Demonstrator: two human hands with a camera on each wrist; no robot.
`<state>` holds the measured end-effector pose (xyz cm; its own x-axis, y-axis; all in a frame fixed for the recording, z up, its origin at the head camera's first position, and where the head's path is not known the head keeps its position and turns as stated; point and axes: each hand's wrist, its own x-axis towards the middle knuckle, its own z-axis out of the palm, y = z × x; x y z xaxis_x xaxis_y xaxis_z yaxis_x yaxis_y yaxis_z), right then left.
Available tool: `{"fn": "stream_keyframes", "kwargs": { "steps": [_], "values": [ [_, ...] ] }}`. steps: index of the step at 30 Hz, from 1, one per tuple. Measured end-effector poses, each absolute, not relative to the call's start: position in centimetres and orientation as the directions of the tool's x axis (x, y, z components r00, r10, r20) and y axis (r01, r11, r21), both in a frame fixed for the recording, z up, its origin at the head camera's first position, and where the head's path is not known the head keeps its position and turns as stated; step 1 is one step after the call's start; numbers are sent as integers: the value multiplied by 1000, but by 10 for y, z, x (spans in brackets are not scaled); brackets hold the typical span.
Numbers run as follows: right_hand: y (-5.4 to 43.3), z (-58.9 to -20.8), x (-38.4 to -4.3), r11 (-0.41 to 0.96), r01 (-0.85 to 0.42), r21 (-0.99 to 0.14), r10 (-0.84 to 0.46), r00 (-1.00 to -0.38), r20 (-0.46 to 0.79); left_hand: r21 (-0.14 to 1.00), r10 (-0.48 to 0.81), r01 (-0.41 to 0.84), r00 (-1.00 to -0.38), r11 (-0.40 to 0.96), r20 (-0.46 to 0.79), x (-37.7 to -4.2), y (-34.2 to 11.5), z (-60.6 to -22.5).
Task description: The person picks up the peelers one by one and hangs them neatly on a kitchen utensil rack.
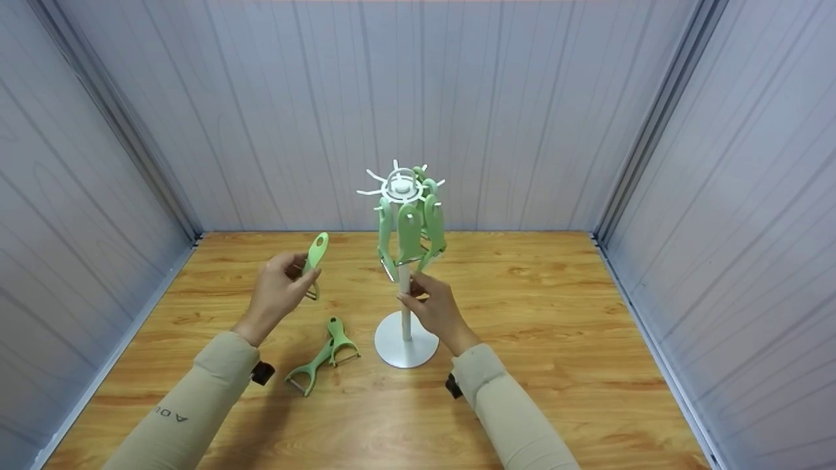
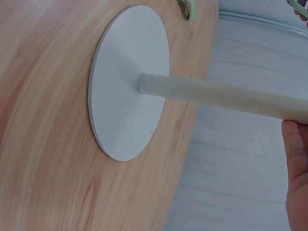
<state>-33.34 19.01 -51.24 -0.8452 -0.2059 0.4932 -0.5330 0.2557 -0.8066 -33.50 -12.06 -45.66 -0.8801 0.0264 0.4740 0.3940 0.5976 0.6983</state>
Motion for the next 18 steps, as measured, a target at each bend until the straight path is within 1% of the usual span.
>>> {"fn": "stream_keyframes", "kwargs": {
  "steps": [6,18],
  "values": [
    [191,-511,-334,264,-537,-801,-215,-843,493,669,42,433,-856,604,516,-332,-113,-447],
    [191,-511,-333,270,-529,-804,-215,-847,485,647,57,512,-806,565,589,-325,-105,-424]
  ]
}}
